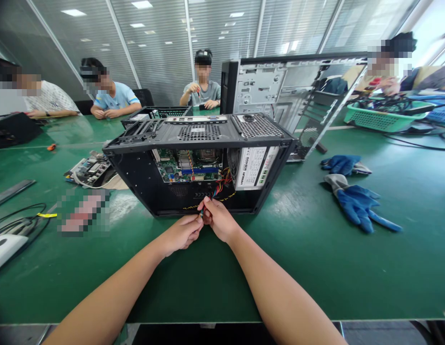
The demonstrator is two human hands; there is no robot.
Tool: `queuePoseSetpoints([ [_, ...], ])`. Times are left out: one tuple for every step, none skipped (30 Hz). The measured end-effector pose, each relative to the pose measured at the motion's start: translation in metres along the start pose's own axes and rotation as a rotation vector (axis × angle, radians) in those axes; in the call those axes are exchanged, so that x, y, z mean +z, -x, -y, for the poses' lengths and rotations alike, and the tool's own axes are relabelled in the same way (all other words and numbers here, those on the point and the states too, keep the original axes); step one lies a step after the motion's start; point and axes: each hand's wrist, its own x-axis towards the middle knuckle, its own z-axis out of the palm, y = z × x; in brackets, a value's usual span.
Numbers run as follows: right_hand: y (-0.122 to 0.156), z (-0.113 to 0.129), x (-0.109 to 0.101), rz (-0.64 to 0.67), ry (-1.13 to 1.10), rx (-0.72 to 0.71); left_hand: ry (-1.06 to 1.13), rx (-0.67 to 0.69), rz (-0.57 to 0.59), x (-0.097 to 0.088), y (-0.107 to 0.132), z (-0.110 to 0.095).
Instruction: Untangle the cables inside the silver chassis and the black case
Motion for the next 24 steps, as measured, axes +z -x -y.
queuePoseSetpoints([
  [0.0001, 0.0003, 0.0002, 0.001, -0.006, 0.0, 0.046, -0.017, 0.036, -0.001, 0.001, -0.0009],
  [0.0003, 0.0007, 0.0004, 0.003, -0.014, 0.001, 0.098, -0.029, 0.077, -0.0021, 0.0022, -0.0018],
  [0.0004, 0.0012, 0.0005, 0.006, -0.021, 0.006, 0.149, -0.035, 0.12, -0.0034, 0.0034, -0.0027],
  [0.0005, 0.0016, 0.0007, 0.008, -0.029, 0.013, 0.199, -0.038, 0.161, -0.0047, 0.0045, -0.0035],
  [0.0006, 0.002, 0.0008, 0.009, -0.036, 0.021, 0.247, -0.043, 0.197, -0.0061, 0.0054, -0.0041],
  [0.0007, 0.0024, 0.0008, 0.009, -0.043, 0.027, 0.292, -0.051, 0.229, -0.0073, 0.0061, -0.0046],
  [0.0008, 0.0028, 0.0006, 0.011, -0.05, 0.032, 0.331, -0.063, 0.258, -0.0083, 0.0064, -0.0049],
  [0.0008, 0.0031, 0.0003, 0.017, -0.059, 0.038, 0.365, -0.075, 0.281, -0.009, 0.0066, -0.0051],
  [0.0009, 0.0034, -0.0001, 0.025, -0.07, 0.044, 0.394, -0.086, 0.298, -0.0095, 0.0065, -0.0052],
  [0.0009, 0.0036, -0.0006, 0.037, -0.082, 0.055, 0.416, -0.095, 0.31, -0.0098, 0.0062, -0.0051],
  [0.001, 0.0038, -0.0011, 0.051, -0.093, 0.068, 0.433, -0.101, 0.32, -0.01, 0.0059, -0.005],
  [0.0009, 0.0039, -0.0016, 0.064, -0.103, 0.081, 0.445, -0.105, 0.328, -0.0101, 0.0057, -0.0048],
  [0.0009, 0.004, -0.002, 0.073, -0.11, 0.092, 0.453, -0.107, 0.334, -0.0102, 0.0055, -0.0046],
  [0.0007, 0.004, -0.0023, 0.077, -0.113, 0.098, 0.459, -0.108, 0.341, -0.0104, 0.0054, -0.0044],
  [0.0006, 0.004, -0.0025, 0.078, -0.113, 0.098, 0.464, -0.109, 0.348, -0.0106, 0.0054, -0.0043],
  [0.0004, 0.0039, -0.0025, 0.076, -0.11, 0.093, 0.465, -0.11, 0.353, -0.0108, 0.0056, -0.0042],
  [0.0002, 0.0038, -0.0024, 0.071, -0.105, 0.083, 0.462, -0.109, 0.356, -0.0109, 0.0059, -0.0042],
  [0.0001, 0.0037, -0.0022, 0.065, -0.098, 0.074, 0.453, -0.107, 0.355, -0.0108, 0.0062, -0.0043],
  [0.0, 0.0035, -0.002, 0.059, -0.092, 0.066, 0.437, -0.102, 0.345, -0.0104, 0.0064, -0.0043],
  [0.0, 0.0034, -0.0018, 0.055, -0.088, 0.059, 0.411, -0.093, 0.324, -0.0098, 0.0064, -0.0043],
  [0.0001, 0.0032, -0.0016, 0.054, -0.086, 0.053, 0.371, -0.08, 0.289, -0.0088, 0.0061, -0.0041],
  [0.0001, 0.0029, -0.0015, 0.055, -0.085, 0.049, 0.314, -0.067, 0.241, -0.0076, 0.0053, -0.0035],
  [0.0001, 0.0026, -0.0013, 0.055, -0.082, 0.045, 0.241, -0.051, 0.181, -0.0063, 0.0041, -0.0025],
  [0.0001, 0.0022, -0.001, 0.052, -0.077, 0.041, 0.156, -0.029, 0.114, -0.005, 0.0024, -0.0011],
])
